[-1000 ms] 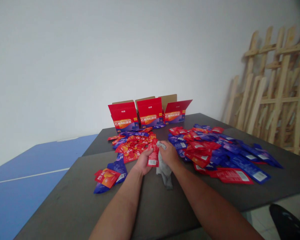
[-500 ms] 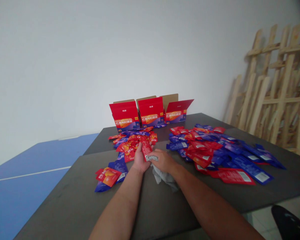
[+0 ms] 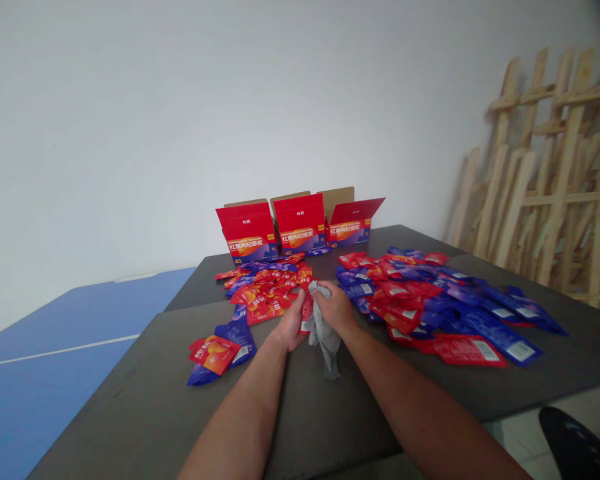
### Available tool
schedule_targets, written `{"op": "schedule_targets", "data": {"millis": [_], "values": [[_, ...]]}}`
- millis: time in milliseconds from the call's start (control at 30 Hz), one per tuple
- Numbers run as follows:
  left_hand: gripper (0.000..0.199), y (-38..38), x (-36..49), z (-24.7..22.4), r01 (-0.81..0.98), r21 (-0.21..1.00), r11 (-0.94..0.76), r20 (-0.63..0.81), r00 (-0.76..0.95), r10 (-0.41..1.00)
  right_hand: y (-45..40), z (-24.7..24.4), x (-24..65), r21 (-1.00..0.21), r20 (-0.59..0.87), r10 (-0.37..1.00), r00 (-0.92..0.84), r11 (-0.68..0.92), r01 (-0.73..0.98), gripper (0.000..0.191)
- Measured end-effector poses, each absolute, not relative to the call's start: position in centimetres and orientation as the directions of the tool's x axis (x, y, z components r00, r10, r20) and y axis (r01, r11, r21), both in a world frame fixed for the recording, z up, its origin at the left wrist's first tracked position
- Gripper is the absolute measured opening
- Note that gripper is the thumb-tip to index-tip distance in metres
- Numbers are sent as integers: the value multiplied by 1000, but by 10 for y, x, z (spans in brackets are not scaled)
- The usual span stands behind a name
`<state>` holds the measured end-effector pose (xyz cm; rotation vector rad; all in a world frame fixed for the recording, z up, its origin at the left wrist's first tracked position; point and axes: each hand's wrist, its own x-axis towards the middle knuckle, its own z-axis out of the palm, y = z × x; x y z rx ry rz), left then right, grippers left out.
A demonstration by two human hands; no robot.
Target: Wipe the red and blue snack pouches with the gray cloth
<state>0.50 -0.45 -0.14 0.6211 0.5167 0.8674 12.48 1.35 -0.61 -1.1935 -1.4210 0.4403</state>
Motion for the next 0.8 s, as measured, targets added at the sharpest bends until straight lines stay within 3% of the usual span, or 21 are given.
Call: {"op": "schedule_targets", "data": {"millis": [300, 400, 533, 633, 800], "values": [[45, -1, -3, 0, -606, 641, 471, -111, 534, 838, 20, -3, 133, -928, 365, 869, 333, 309, 209, 30], [43, 3, -10, 1, -704, 582, 406, -103, 431, 896, 9, 3, 127, -895, 423, 889, 173, 380, 235, 26], [47, 9, -16, 2, -756, 564, 332, -116, 326, 938, -10, 8, 118, -705, 594, 786, -168, 610, 362, 22], [57, 11, -17, 0, -742, 582, 332, -138, 312, 940, -18, 7, 115, -588, 594, 717, -364, 696, 412, 24], [50, 5, -9, -3, -657, 626, 420, -157, 421, 893, -17, 2, 114, -539, 586, 728, -356, 678, 500, 24]]}}
